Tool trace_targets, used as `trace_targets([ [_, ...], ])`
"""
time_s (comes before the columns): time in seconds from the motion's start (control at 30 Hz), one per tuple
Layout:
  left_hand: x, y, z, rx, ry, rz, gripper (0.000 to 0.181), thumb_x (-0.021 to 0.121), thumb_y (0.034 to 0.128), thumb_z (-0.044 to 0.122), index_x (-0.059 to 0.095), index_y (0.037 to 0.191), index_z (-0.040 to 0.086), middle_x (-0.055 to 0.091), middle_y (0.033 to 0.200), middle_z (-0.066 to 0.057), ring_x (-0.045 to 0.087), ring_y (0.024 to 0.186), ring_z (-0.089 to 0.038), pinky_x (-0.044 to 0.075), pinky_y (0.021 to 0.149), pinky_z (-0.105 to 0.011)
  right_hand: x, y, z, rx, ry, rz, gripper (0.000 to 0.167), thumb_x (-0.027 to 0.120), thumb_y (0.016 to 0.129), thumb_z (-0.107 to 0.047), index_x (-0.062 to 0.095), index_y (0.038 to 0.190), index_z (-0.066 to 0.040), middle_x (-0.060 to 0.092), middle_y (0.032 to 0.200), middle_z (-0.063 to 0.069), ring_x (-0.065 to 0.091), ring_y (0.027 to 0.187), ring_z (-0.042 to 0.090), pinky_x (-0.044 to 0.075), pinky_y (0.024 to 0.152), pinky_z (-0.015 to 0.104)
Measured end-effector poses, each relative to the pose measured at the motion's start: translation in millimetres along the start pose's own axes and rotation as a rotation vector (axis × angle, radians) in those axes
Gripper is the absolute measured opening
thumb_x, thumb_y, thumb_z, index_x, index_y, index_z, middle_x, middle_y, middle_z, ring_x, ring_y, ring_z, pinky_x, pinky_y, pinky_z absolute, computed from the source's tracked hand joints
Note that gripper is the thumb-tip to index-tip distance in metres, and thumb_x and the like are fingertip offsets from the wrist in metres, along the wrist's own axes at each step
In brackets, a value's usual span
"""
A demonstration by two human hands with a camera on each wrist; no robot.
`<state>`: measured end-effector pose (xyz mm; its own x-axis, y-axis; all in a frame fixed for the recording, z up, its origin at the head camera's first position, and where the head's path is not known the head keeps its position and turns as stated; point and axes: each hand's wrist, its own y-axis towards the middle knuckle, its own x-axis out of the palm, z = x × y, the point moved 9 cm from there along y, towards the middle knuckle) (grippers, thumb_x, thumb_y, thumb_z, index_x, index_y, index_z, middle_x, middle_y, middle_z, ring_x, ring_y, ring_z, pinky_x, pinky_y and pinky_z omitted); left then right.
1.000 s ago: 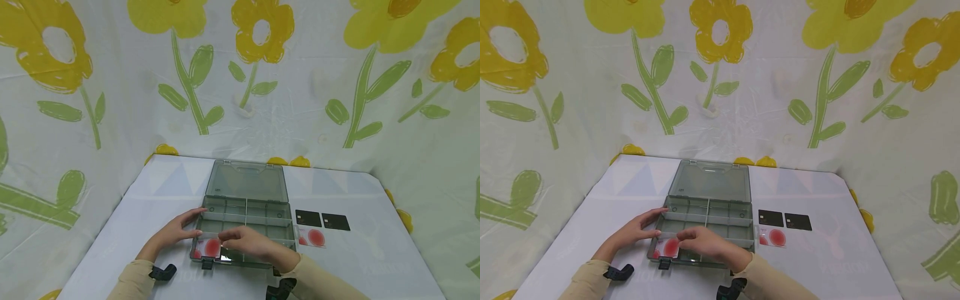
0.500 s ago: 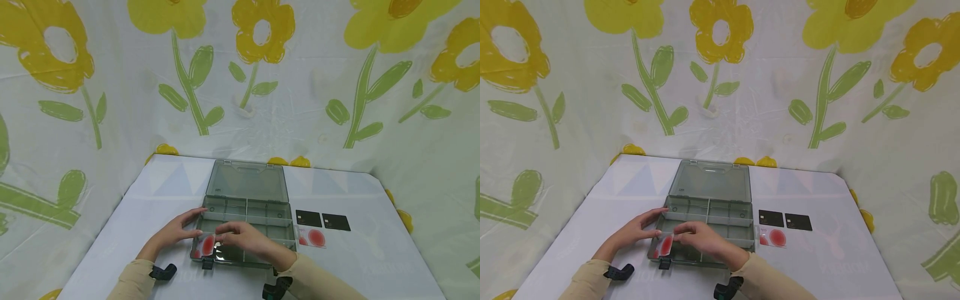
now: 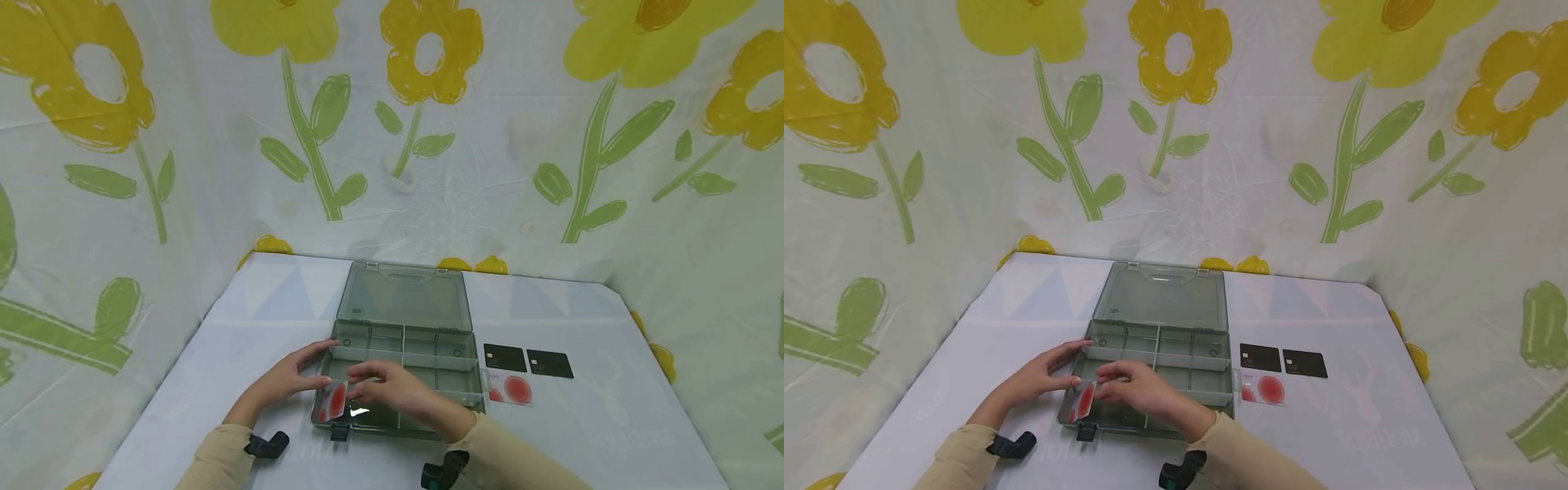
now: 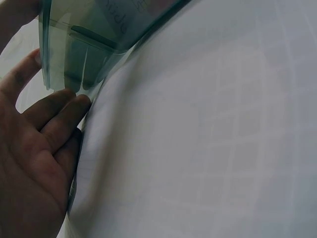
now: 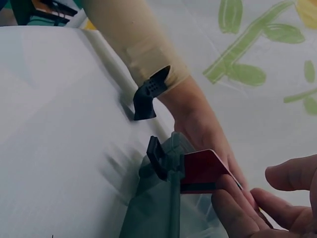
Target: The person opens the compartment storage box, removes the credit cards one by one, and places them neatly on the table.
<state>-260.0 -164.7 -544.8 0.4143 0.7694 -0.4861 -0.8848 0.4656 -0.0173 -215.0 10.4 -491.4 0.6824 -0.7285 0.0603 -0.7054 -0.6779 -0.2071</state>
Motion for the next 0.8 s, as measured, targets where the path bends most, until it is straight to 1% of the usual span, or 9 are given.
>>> trace_targets([
  [0.1,0.5,-0.2,1.7,0.018,0.003,-0.003,0.069,0.077,0.0922,0.032,0.047,0.153,0.02,0.038,0.16,-0.014,0.029,0.149,-0.043,0.026,0.118,-0.066,1,1.7,4,0.005,0.004,0.013,0.04,0.055,0.104,-0.007,0.051,0.141,0.01,0.061,0.132,0.018,0.068,0.11,0.028,0.057,0.098,0.041],
  [0.2,0.4,-0.1,2.1,0.022,0.002,-0.001,0.068,0.077,0.0922,0.031,0.047,0.153,0.021,0.039,0.16,-0.014,0.03,0.149,-0.043,0.027,0.118,-0.066,1,4.0,7,0.004,-0.003,0.022,0.04,0.057,0.103,-0.004,0.053,0.139,0.01,0.063,0.124,0.015,0.069,0.106,0.024,0.059,0.094,0.038],
  [0.3,0.0,-0.1,2.4,0.023,0.002,0.001,0.068,0.077,0.0924,0.031,0.047,0.153,0.021,0.038,0.161,-0.014,0.03,0.149,-0.042,0.027,0.118,-0.066,1,6.2,9,-0.008,-0.039,0.035,0.038,0.058,0.102,-0.003,0.055,0.137,0.011,0.066,0.117,0.013,0.07,0.102,0.024,0.061,0.09,0.035],
  [0.43,-0.4,0.0,1.4,0.006,-0.003,-0.002,0.07,0.077,0.0921,0.032,0.046,0.153,0.021,0.038,0.161,-0.012,0.029,0.15,-0.04,0.027,0.119,-0.063,2,7.8,9,-0.021,-0.092,0.044,0.037,0.058,0.102,-0.004,0.056,0.136,0.011,0.069,0.115,0.015,0.071,0.101,0.025,0.062,0.085,0.033],
  [0.57,-0.4,-0.1,0.6,-0.003,0.0,-0.007,0.07,0.077,0.0922,0.033,0.045,0.154,0.021,0.037,0.161,-0.011,0.029,0.15,-0.039,0.027,0.119,-0.063,5,8.4,9,-0.025,-0.106,0.044,0.037,0.059,0.101,-0.005,0.057,0.135,0.01,0.071,0.115,0.019,0.071,0.1,0.024,0.062,0.082,0.034],
  [0.7,-0.4,-0.3,0.8,-0.002,-0.004,-0.01,0.07,0.077,0.0926,0.032,0.045,0.154,0.022,0.037,0.162,-0.011,0.029,0.15,-0.04,0.027,0.119,-0.063,6,9.8,13,-0.021,-0.129,0.065,0.037,0.064,0.098,-0.005,0.06,0.133,0.006,0.073,0.111,0.016,0.072,0.092,0.02,0.062,0.078,0.032],
  [0.8,-0.3,-0.5,2.1,0.002,-0.007,-0.01,0.069,0.076,0.0929,0.031,0.045,0.154,0.022,0.037,0.162,-0.012,0.028,0.15,-0.041,0.027,0.118,-0.065,7,11.0,17,-0.017,-0.146,0.092,0.037,0.07,0.095,-0.007,0.062,0.13,0.003,0.074,0.104,0.011,0.072,0.082,0.017,0.062,0.073,0.03],
])
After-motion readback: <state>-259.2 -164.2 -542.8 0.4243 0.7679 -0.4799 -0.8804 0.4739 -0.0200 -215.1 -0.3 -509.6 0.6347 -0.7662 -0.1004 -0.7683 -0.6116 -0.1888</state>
